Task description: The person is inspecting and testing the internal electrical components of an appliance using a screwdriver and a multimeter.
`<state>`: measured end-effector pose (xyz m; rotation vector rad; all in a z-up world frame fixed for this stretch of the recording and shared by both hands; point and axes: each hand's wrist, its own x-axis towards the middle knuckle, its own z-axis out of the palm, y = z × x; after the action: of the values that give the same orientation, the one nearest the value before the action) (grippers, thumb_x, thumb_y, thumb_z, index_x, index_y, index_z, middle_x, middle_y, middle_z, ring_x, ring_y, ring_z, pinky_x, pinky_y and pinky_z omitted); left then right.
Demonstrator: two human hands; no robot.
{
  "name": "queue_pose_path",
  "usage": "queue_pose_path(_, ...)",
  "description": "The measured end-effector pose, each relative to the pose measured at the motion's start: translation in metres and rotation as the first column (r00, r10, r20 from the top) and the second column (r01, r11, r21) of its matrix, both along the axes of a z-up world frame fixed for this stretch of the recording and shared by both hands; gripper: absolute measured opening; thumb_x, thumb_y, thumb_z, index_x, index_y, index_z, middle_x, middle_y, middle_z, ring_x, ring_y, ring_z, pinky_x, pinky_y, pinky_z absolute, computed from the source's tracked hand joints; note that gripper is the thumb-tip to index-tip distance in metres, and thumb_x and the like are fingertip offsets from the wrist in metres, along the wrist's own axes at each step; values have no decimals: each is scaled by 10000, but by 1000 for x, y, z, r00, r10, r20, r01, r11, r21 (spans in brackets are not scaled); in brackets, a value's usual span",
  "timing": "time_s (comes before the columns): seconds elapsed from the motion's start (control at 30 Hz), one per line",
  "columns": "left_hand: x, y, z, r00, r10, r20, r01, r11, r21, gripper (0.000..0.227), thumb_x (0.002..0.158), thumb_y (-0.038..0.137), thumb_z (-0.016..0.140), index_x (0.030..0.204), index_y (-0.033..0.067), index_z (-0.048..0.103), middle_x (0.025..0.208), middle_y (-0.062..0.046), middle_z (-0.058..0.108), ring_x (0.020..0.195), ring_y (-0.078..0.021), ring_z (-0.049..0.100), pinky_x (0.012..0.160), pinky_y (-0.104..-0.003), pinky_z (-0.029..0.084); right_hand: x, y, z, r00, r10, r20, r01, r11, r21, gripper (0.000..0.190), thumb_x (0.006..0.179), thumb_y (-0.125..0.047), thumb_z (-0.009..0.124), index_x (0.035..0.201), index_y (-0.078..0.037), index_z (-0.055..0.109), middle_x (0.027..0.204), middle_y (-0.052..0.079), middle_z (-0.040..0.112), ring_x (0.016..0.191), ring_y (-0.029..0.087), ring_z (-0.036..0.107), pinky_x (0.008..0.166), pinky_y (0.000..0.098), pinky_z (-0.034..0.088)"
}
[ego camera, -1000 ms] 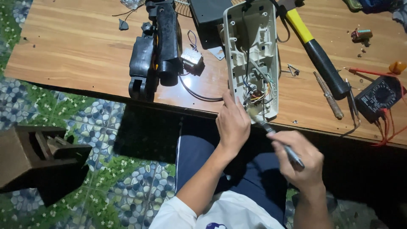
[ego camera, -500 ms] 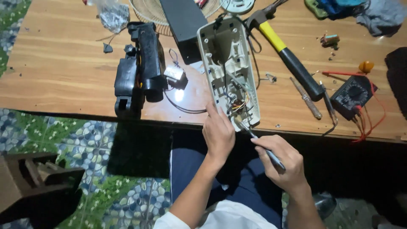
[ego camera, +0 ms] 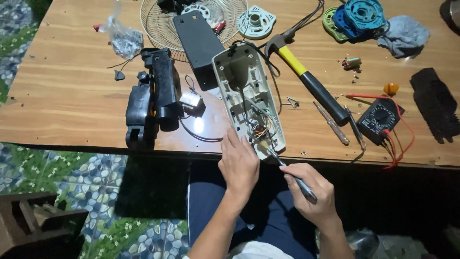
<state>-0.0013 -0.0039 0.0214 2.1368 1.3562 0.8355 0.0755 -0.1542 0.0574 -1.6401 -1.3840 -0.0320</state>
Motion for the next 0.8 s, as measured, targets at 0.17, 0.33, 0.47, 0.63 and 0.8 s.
queue_pose_path(0.17, -1, -1, -9, 999, 7, -51, -9, 999, -41, 402, 1047, 284, 448, 1358, 31, 464, 874, -199, 673, 816, -449, 666, 521, -587, 497, -1, 2, -1, 998, -27, 60, 26, 1000, 3, 167, 986, -48, 608, 1118, 10, 691, 982, 161, 712, 862, 250, 722, 818, 316, 595)
queue_pose_path(0.33, -11, -7, -11, 999, -40, 15, 40, 999, -26, 462, 1041, 288, 471, 1405, 5, 466, 952, -237, 739, 816, -478, 698, 559, -577, 526, -4, 2, 3, 999, 38, 16, -37, 999, -22, 176, 985, -67, 595, 1119, -6, 692, 974, 165, 709, 832, 239, 720, 791, 304, 588)
queue_pose_path(0.47, -21, -13, -10, 995, -86, 50, 89, 995, -52, 475, 1040, 253, 465, 1463, 43, 412, 881, -216, 750, 708, -472, 693, 540, -561, 524, -3, 4, 0, 999, -5, 49, 2, 998, 55, 147, 975, -55, 613, 1070, 18, 697, 959, 164, 721, 820, 262, 723, 775, 320, 605)
queue_pose_path(0.63, -43, -23, -25, 981, -115, 153, 116, 993, 7, 290, 1034, 201, 452, 1306, 109, 497, 841, -83, 762, 591, -372, 702, 470, -474, 504, 1, -1, 7, 993, 88, 73, -89, 996, 18, 155, 957, -27, 629, 1089, 32, 686, 994, 177, 712, 842, 253, 725, 788, 314, 620)
queue_pose_path(0.8, -75, -25, -61, 979, -177, 99, 175, 984, 25, 199, 1048, 212, 460, 1031, 109, 630, 556, -31, 567, 422, -214, 563, 404, -374, 407, 16, -12, -1, 988, -155, -5, 155, 981, 114, 112, 971, -8, 628, 1056, 13, 697, 1030, 166, 743, 931, 254, 746, 877, 320, 612)
